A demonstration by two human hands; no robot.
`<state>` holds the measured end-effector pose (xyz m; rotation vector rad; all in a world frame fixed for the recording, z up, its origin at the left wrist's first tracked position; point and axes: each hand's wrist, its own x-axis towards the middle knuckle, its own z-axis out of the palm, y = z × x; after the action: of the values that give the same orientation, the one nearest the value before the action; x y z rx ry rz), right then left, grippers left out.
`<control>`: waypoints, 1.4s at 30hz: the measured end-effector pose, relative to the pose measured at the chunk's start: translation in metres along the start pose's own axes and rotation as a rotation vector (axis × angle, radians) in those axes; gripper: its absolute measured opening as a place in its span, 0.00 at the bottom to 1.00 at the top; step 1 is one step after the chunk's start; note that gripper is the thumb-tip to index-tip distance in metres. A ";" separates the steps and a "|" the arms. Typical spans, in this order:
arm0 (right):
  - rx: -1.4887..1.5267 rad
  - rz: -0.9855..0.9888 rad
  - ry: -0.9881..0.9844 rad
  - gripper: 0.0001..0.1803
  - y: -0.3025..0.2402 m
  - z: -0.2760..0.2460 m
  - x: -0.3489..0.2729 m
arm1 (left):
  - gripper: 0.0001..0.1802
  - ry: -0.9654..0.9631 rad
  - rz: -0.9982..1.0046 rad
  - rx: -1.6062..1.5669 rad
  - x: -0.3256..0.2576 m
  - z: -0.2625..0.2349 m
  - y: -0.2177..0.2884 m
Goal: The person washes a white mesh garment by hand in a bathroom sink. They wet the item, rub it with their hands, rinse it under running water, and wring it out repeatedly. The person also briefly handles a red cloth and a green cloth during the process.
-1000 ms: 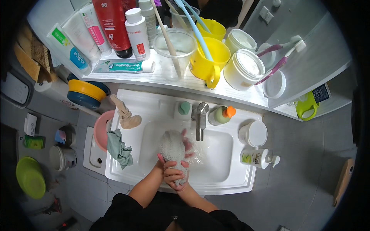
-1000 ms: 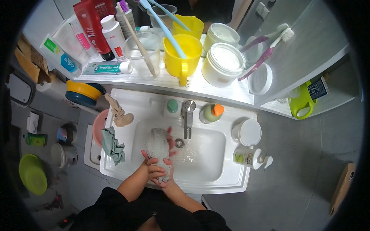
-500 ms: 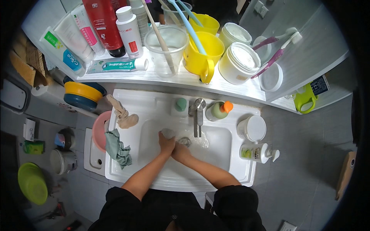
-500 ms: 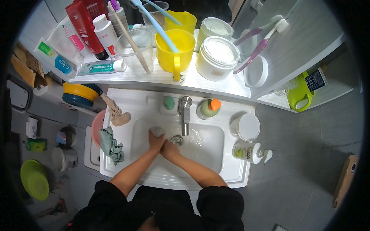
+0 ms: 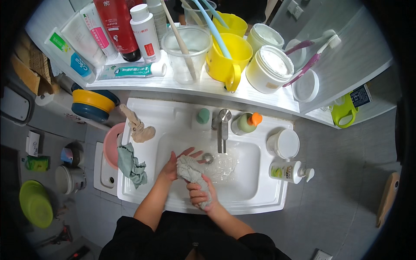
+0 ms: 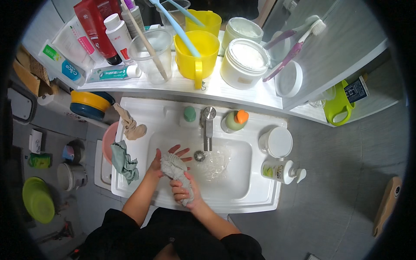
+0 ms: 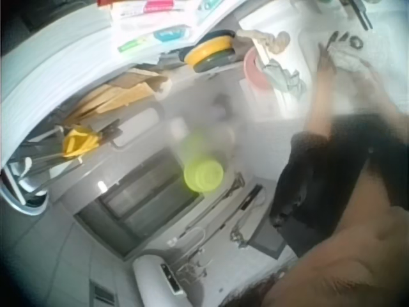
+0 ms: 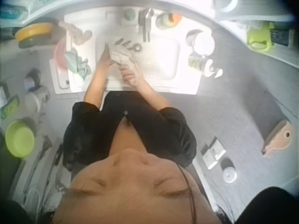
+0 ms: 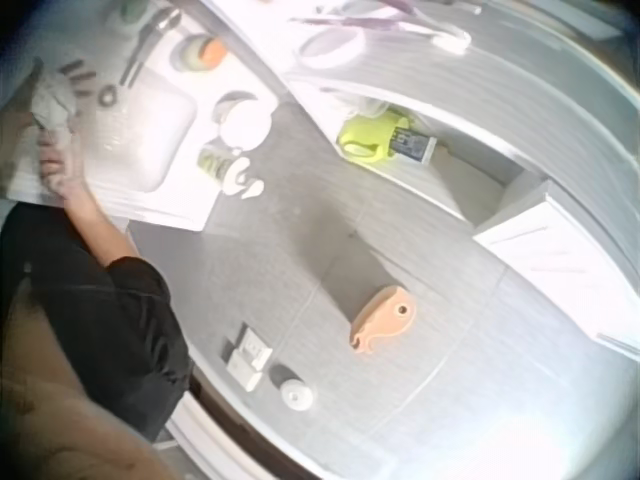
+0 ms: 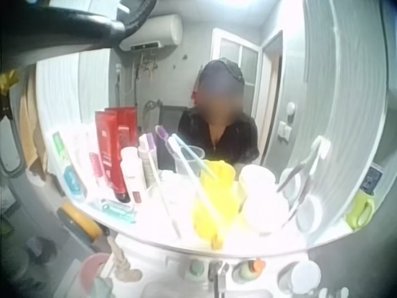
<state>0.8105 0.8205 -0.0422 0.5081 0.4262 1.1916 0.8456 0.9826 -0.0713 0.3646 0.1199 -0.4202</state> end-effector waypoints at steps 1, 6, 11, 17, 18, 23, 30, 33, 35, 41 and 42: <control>0.121 0.011 -0.113 0.33 0.021 0.011 0.006 | 0.48 -0.225 0.080 -0.066 0.008 0.027 -0.004; 0.264 -0.032 -0.310 0.32 0.054 0.049 0.014 | 0.32 -0.615 0.327 -0.129 0.016 0.069 -0.018; -0.076 0.068 -0.005 0.22 0.037 0.080 0.001 | 0.16 0.180 0.169 0.209 -0.017 0.101 -0.004; -1.427 0.093 0.847 0.16 0.023 0.094 0.014 | 0.18 0.524 0.067 0.469 -0.001 0.103 -0.001; -1.597 0.070 0.882 0.18 0.018 0.085 0.016 | 0.19 0.603 0.082 0.584 0.003 0.093 -0.006; -2.665 -0.197 0.752 0.27 -0.049 -0.024 0.024 | 0.20 0.907 0.300 1.126 0.033 -0.003 -0.045; -2.708 -0.426 0.941 0.23 -0.036 -0.017 0.021 | 0.27 1.097 0.121 1.446 0.021 -0.021 -0.048; -2.227 -0.449 0.964 0.20 -0.037 -0.021 0.020 | 0.38 0.960 -0.194 1.534 0.021 -0.006 -0.038; -1.295 -0.087 0.891 0.20 -0.026 0.007 0.010 | 0.41 0.707 -0.125 0.980 0.015 -0.011 -0.010; 0.044 0.147 -0.150 0.25 0.059 0.036 0.002 | 0.36 -0.431 -0.049 -0.064 0.012 0.098 0.005; 0.085 0.139 -0.221 0.25 0.067 0.044 0.005 | 0.33 -0.602 -0.018 -0.148 0.013 0.114 -0.004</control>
<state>0.7860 0.8379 0.0326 0.7445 0.2563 1.2381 0.8604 0.9320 0.0309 0.0804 -0.4305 -0.5197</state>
